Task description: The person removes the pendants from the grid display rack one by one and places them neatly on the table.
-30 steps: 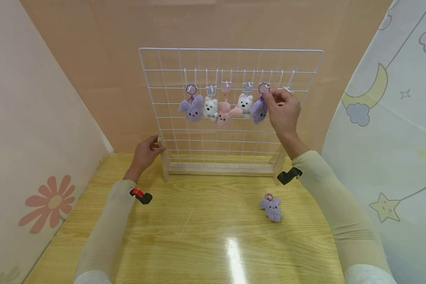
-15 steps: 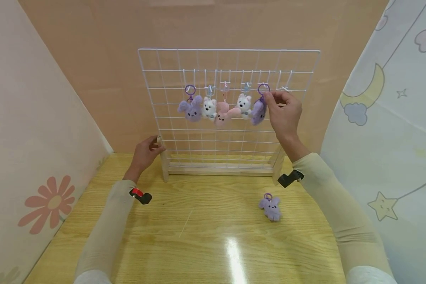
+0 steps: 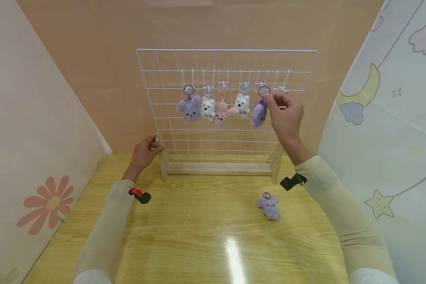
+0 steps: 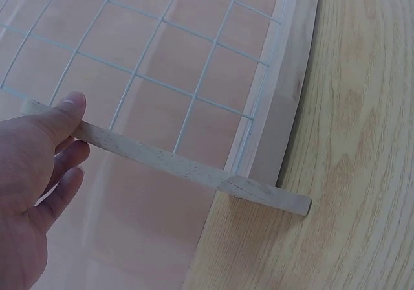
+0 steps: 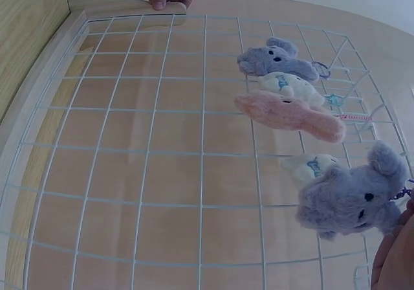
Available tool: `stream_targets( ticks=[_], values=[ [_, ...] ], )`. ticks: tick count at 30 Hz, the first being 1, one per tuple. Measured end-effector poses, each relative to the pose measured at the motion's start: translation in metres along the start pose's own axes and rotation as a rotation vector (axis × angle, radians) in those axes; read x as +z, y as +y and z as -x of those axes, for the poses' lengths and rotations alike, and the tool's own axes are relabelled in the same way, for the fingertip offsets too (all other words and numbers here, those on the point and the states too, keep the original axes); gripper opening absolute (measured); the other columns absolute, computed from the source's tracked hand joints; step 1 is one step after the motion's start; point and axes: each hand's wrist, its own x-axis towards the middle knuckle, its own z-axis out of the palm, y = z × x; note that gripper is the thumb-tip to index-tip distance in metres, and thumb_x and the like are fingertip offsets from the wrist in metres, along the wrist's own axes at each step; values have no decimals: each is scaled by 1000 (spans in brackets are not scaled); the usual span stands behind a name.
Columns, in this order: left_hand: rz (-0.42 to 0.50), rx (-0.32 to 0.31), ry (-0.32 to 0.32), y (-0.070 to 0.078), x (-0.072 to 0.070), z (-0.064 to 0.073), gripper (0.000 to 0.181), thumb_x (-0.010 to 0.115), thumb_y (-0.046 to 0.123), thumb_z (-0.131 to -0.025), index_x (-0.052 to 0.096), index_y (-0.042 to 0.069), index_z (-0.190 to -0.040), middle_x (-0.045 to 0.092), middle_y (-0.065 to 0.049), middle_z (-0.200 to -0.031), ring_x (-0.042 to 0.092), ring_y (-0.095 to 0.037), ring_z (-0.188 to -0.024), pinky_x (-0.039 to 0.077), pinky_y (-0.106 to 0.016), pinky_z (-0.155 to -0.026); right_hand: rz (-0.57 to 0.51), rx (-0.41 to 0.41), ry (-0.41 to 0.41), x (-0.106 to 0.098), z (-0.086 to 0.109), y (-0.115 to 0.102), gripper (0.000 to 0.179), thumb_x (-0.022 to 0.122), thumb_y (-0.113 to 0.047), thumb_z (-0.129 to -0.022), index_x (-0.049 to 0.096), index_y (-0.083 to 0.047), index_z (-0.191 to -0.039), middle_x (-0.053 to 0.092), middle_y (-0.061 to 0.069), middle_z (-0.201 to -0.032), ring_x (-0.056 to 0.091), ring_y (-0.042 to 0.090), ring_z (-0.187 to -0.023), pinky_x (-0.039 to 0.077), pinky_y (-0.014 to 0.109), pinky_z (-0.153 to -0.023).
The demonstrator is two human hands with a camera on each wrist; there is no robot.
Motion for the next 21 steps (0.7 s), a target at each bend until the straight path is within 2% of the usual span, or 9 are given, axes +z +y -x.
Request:
stream_targets(
  ticks=[8, 16, 21],
  values=[
    [-10, 4, 1, 0, 0, 0, 61, 69, 28, -100, 48, 2, -151, 63, -26, -134, 66, -43, -113, 56, -59, -90, 13, -24, -37, -9, -2, 16, 11, 75, -13, -94, 77, -4, -87, 66, -13, -78, 57, 6, -74, 44, 19, -61],
    [-1, 14, 4, -2, 0, -1, 59, 70, 24, -100, 49, 3, -150, 63, -24, -135, 67, -41, -113, 57, -58, -90, 56, -36, -71, -20, 20, -9, 15, 75, -10, -91, 78, 5, -90, 65, -16, -76, 57, 4, -73, 44, 15, -60],
    [3, 18, 3, -1, 0, 0, 59, 70, 24, -99, 49, 2, -150, 63, -24, -134, 67, -41, -112, 57, -58, -90, 89, -24, -100, -28, 25, 13, 19, 76, -12, -92, 77, 7, -94, 66, -17, -76, 58, 4, -74, 45, 14, -60]
  ],
)
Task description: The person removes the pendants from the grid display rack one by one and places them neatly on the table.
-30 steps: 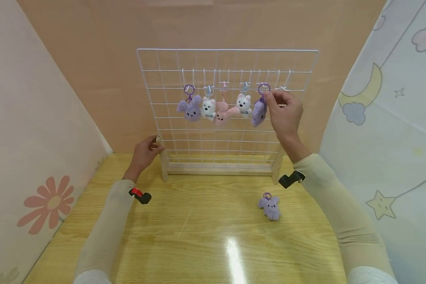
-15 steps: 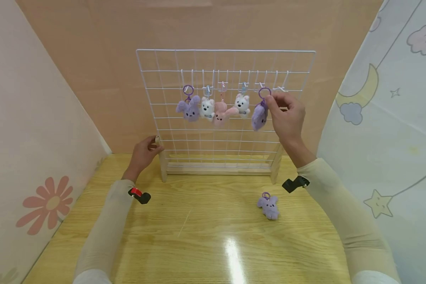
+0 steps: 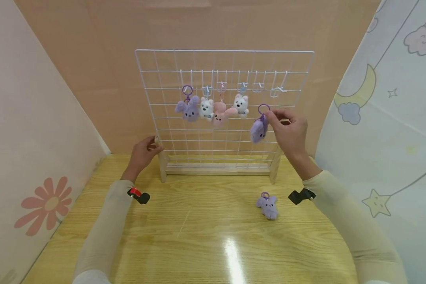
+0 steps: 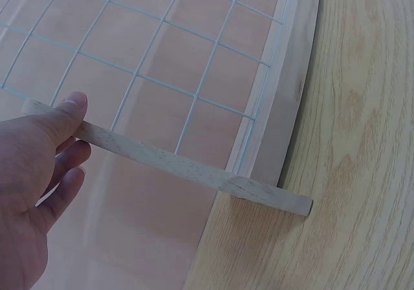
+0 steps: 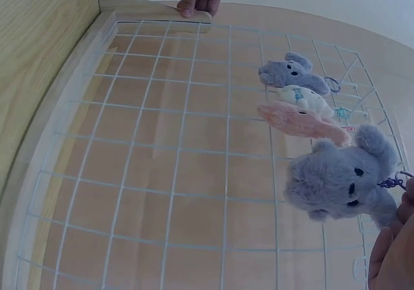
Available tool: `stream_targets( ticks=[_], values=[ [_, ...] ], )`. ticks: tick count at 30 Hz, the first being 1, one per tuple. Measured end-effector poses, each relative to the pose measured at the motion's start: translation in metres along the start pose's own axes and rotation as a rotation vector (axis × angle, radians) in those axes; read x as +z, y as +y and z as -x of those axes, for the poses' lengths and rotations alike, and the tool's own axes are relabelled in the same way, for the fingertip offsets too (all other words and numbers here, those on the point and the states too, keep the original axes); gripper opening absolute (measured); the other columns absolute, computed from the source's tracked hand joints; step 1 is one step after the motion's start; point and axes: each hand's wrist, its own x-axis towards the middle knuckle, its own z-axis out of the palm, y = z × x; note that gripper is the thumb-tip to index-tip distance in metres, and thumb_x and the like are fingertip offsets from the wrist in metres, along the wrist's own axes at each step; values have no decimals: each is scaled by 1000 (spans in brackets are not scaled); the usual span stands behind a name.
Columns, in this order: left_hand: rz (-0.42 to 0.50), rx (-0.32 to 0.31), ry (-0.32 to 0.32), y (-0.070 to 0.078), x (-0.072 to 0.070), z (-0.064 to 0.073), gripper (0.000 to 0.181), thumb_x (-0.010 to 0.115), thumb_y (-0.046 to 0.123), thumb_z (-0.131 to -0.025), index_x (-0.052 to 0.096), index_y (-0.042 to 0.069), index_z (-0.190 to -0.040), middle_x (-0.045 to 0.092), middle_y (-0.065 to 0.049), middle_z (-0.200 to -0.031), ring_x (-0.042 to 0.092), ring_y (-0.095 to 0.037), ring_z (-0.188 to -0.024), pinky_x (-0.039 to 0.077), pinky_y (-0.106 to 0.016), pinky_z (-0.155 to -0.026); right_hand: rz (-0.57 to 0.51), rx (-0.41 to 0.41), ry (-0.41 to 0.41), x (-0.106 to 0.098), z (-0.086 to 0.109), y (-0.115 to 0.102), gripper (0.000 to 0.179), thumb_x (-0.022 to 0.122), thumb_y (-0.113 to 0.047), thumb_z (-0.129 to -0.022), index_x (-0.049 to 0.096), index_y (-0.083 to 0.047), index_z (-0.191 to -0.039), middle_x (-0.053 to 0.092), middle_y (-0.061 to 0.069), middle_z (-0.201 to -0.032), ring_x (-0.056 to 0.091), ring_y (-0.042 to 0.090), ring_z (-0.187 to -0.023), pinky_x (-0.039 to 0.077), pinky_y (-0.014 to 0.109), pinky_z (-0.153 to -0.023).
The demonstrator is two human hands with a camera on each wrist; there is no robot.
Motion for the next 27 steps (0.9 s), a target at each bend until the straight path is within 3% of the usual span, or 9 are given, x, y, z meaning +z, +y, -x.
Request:
stream_targets(
  ticks=[8, 15, 20, 24, 27],
  values=[
    [-13, -2, 3, 0, 0, 0, 61, 70, 25, -100, 47, 1, -151, 62, -26, -135, 66, -42, -112, 57, -58, -90, 49, -38, -65, -10, 16, 26, 20, 79, -17, -91, 79, 3, -95, 68, -14, -81, 60, 8, -76, 49, 14, -62],
    [-9, -11, 2, 1, 0, 0, 60, 70, 26, -100, 48, 2, -150, 61, -25, -137, 66, -42, -113, 56, -58, -91, 109, -14, -118, -13, 39, 21, 13, 76, -5, -92, 78, 8, -94, 65, -18, -80, 58, 2, -72, 47, 12, -62],
    [1, -17, -4, 2, 0, 0, 60, 69, 23, -100, 47, 1, -151, 60, -25, -139, 65, -42, -114, 56, -58, -91, 127, -20, -172, -14, 57, 17, 11, 75, -2, -91, 77, 9, -92, 68, -4, -81, 57, 2, -70, 46, 12, -59],
    [12, -19, -8, 2, 0, 0, 60, 69, 22, -100, 47, 1, -151, 59, -26, -140, 65, -42, -115, 56, -59, -91, 155, -19, -205, -15, 69, 38, 10, 77, -6, -92, 79, 3, -92, 70, 7, -84, 58, 3, -73, 47, 13, -61],
    [16, -19, -10, 2, 0, 0, 60, 70, 22, -100, 47, 2, -151, 59, -25, -140, 65, -41, -114, 56, -58, -91, 173, -6, -228, -17, 78, 53, 10, 78, -12, -93, 80, -3, -93, 71, 7, -87, 60, 4, -76, 49, 14, -65]
  ],
)
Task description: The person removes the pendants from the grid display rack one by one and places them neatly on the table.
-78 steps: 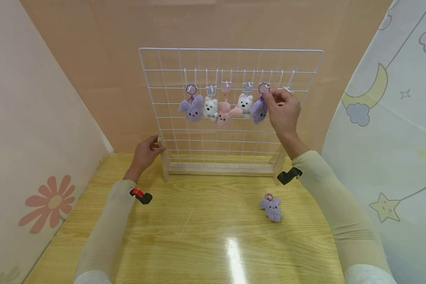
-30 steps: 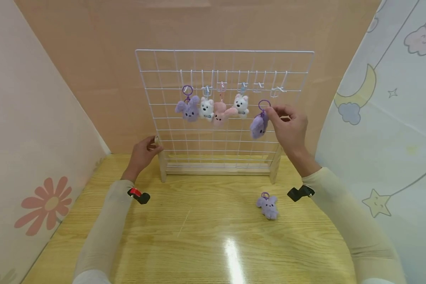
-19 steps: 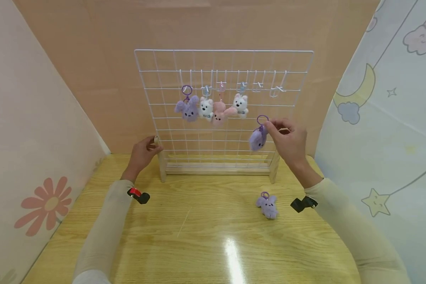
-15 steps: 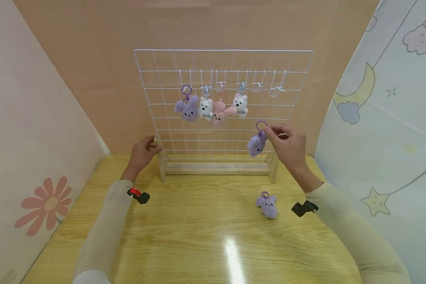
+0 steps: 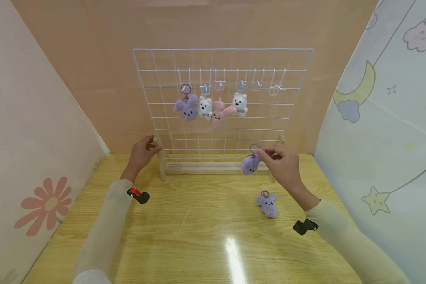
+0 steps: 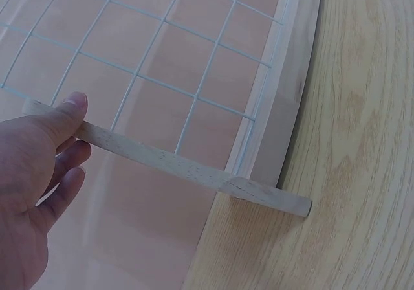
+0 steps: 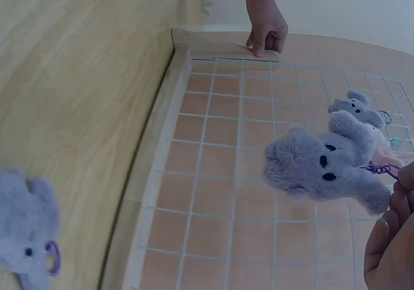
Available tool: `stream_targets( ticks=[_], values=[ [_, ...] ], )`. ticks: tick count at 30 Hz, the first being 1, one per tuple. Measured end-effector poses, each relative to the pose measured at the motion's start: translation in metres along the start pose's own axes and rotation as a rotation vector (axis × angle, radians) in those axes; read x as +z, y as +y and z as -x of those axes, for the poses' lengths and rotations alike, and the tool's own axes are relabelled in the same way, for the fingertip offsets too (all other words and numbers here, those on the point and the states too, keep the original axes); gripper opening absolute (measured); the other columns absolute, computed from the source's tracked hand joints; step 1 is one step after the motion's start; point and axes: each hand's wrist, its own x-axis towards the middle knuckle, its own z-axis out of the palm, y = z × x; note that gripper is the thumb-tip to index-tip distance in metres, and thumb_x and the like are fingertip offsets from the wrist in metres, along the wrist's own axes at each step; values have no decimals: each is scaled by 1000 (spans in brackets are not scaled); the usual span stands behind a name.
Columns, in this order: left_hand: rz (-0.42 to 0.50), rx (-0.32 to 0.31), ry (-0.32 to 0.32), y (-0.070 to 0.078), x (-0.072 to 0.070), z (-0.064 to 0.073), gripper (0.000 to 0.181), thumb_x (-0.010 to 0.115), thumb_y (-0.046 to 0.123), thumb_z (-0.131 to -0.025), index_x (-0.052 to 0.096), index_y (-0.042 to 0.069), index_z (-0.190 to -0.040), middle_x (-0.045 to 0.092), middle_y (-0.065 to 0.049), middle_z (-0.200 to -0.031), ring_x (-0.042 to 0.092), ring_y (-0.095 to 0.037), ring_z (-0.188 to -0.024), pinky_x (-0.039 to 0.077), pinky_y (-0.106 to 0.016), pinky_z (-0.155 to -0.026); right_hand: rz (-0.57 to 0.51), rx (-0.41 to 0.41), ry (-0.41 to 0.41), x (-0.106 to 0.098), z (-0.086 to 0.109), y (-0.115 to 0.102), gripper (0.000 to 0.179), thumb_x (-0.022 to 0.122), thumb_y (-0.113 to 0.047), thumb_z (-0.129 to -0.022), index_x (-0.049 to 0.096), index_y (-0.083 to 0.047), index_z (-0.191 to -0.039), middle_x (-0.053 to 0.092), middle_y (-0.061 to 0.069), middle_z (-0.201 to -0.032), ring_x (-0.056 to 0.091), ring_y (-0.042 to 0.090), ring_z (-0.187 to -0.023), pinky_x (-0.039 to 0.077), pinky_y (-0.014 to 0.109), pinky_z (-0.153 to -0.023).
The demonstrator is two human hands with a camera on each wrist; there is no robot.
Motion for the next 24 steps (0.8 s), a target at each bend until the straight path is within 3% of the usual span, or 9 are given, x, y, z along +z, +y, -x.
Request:
stream_targets(
  ticks=[6, 13, 24],
  values=[
    [-5, -2, -2, 0, 0, 0, 59, 69, 21, -100, 47, 1, -151, 59, -26, -140, 64, -43, -116, 55, -59, -92, 15, 37, -49, 1, 18, 12, 14, 76, -19, -95, 81, -6, -95, 72, 5, -90, 62, 6, -77, 51, 14, -68],
    [-16, 7, 4, -1, 0, 0, 59, 70, 22, -100, 47, 1, -151, 59, -26, -139, 65, -42, -114, 56, -59, -91, 32, 53, -101, 4, 37, 21, 9, 77, -14, -94, 80, -6, -96, 73, 6, -90, 61, 2, -77, 51, 13, -68],
    [-6, 8, 1, -1, 0, 0, 60, 70, 24, -100, 48, 2, -151, 60, -24, -140, 66, -41, -114, 56, -58, -90, 38, 87, -175, 7, 68, 44, 9, 77, -19, -94, 80, -10, -95, 72, -1, -89, 64, 7, -78, 56, 19, -68]
  ],
)
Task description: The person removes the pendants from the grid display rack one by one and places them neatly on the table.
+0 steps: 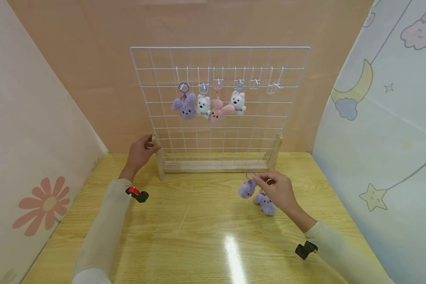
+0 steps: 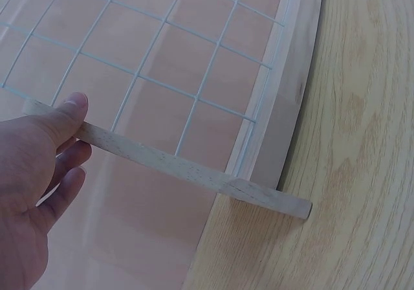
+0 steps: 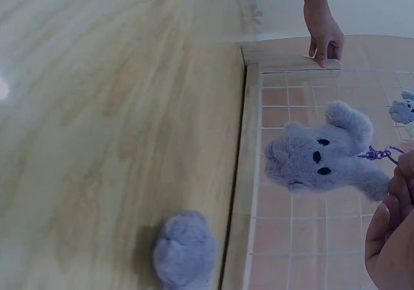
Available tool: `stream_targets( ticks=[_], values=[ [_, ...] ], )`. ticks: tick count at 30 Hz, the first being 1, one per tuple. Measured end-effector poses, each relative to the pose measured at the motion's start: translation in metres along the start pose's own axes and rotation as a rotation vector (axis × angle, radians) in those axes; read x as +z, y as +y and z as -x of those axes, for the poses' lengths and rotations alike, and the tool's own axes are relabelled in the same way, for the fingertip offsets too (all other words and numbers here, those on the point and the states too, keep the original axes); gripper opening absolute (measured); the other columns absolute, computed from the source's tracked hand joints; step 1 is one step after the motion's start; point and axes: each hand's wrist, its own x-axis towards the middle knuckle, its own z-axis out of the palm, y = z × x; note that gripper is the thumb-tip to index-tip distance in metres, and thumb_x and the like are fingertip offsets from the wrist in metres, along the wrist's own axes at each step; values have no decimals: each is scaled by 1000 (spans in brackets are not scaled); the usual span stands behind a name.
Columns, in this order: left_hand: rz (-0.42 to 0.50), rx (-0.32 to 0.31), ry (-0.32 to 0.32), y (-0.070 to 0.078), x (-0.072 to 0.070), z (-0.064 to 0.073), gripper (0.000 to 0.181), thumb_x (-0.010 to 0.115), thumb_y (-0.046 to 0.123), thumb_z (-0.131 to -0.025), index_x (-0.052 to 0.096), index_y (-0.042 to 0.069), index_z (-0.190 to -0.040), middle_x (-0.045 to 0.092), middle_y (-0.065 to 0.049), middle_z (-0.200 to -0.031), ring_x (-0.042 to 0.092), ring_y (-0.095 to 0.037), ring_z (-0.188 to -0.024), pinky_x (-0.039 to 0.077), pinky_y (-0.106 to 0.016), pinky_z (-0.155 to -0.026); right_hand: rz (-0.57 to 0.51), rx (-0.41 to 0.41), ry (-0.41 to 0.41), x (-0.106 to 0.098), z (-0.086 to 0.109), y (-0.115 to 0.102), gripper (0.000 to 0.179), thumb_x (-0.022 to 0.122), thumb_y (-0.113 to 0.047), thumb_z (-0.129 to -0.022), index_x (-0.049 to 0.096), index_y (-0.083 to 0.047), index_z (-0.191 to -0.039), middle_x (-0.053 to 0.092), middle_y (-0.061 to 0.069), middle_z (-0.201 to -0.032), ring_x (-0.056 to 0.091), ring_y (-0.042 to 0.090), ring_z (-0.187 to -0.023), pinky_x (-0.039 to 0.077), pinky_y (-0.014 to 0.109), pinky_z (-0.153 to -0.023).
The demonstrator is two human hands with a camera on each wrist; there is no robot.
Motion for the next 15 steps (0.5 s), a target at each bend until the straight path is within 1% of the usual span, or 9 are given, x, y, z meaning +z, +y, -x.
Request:
stream_targets(
  ticks=[5, 10, 15],
  values=[
    [-3, 0, 1, 0, -1, 0, 60, 70, 24, -100, 48, 2, -151, 60, -25, -140, 66, -41, -114, 56, -58, -90, -20, 17, -13, 2, 11, 6, 6, 77, -16, -94, 80, -11, -96, 73, -1, -90, 64, 6, -79, 56, 19, -68],
    [-1, 4, 2, 0, 0, 0, 60, 70, 25, -100, 48, 1, -151, 60, -25, -139, 66, -42, -113, 56, -59, -90, -32, 11, -16, 2, 21, 10, 5, 76, -15, -94, 80, -12, -96, 74, 0, -90, 65, 6, -79, 57, 21, -68],
    [3, 2, 1, 1, 0, 0, 61, 69, 27, -100, 48, 1, -151, 60, -25, -138, 65, -42, -114, 57, -58, -90, -40, 43, -26, 4, 32, 12, 5, 77, -18, -94, 80, -15, -94, 74, -3, -89, 64, 7, -78, 56, 21, -68]
  ],
)
